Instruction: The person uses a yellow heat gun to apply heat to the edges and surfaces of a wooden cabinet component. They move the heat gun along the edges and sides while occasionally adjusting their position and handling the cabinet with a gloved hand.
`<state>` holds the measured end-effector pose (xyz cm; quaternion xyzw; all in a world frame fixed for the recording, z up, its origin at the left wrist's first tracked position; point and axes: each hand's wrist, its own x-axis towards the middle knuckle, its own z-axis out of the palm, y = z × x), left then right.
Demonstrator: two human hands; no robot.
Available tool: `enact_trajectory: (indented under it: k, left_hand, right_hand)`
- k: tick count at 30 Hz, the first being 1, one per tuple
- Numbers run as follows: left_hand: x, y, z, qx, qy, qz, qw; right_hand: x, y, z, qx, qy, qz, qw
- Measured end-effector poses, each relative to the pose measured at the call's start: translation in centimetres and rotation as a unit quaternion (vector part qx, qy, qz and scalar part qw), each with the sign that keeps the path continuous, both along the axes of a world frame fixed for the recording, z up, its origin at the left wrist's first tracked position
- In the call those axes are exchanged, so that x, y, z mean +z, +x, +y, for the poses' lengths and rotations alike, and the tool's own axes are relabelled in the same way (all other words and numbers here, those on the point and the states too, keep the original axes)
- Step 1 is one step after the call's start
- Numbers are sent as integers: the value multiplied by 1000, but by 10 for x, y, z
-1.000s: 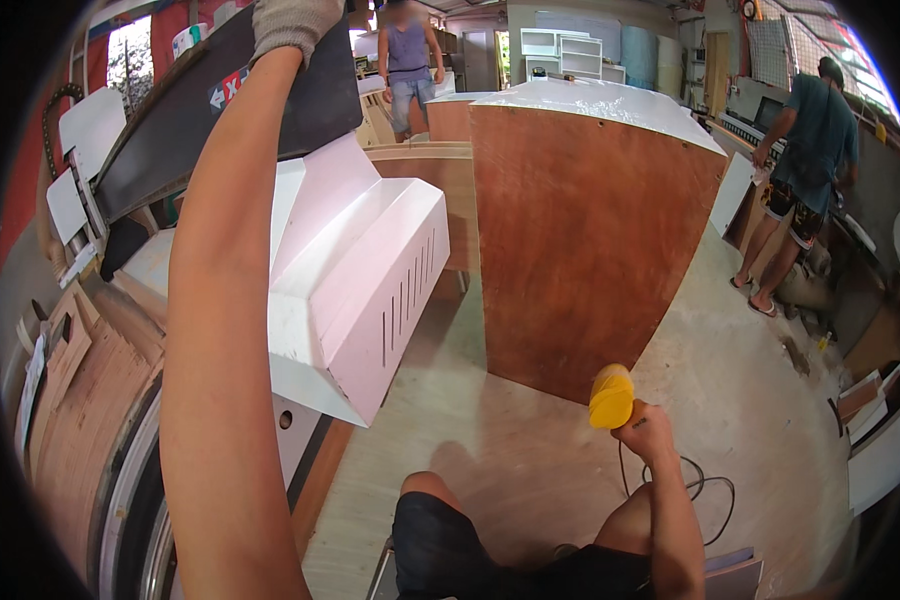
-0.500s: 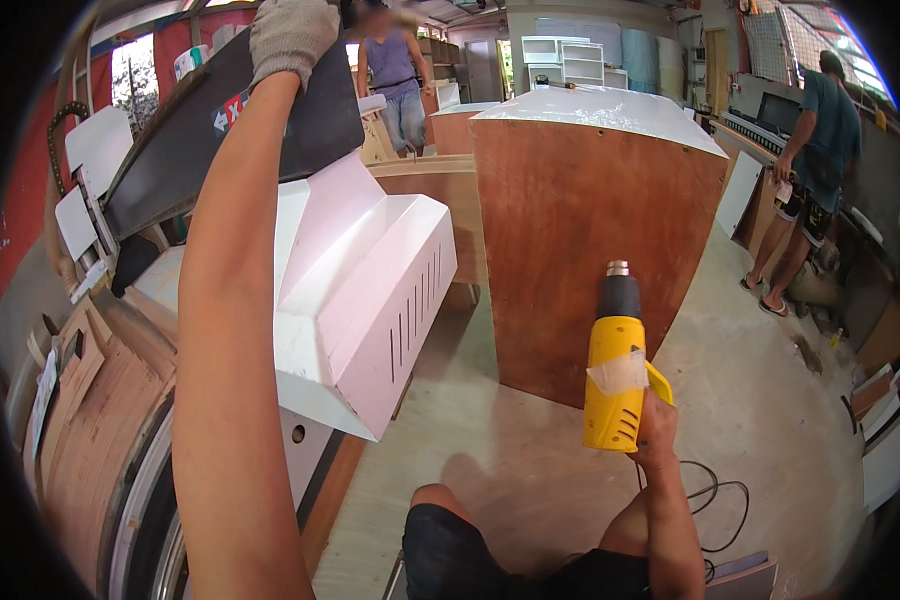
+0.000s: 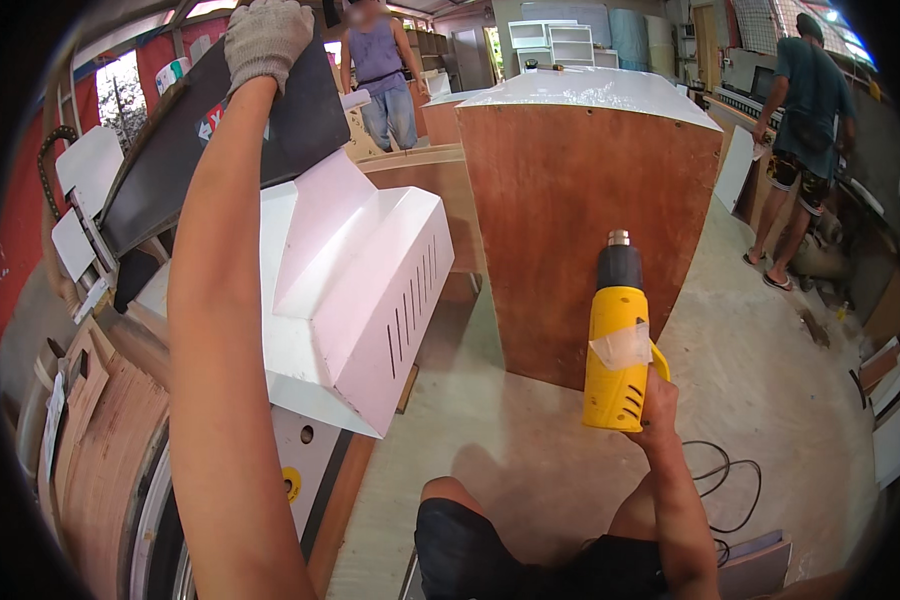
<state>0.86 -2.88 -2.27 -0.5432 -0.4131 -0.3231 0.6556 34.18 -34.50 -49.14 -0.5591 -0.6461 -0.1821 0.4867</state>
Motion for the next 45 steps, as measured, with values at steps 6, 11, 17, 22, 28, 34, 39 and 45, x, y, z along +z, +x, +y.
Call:
enact_trajectory:
  k: [6,11,17,22,28,34,39,45]
  left_hand:
    - [-2,1,2,-4,-4,1,1000]
    - [-4,-2,2,-12,9,-4,1000]
    - [-2,2,-3,-5,1,-6,1000]
    - [-3,-2,5,-33,25,4,999]
    - [-3,-3,1,-15,9,-6,1000]
    - [1,-5,3,-28,22,1,999]
    - [-9,9,-3,-21,-4,60,998]
    - [0,-1,-2,26,-27,18,999]
  right_hand:
    - [-15,4,-5,-118,-255,60,958]
    - [-42,24,2,-144,-294,96,940]
    - [-17,29,-1,-106,-28,67,992]
    - [-14,30,1,-23,24,140,990]
    - [-25,43,-11,-123,-308,64,941]
    - [-71,66,-12,-165,-482,-37,860]
    - [-75,81,-15,-169,-542,-87,819]
    - [-60,48,-1,-132,-215,-57,966]
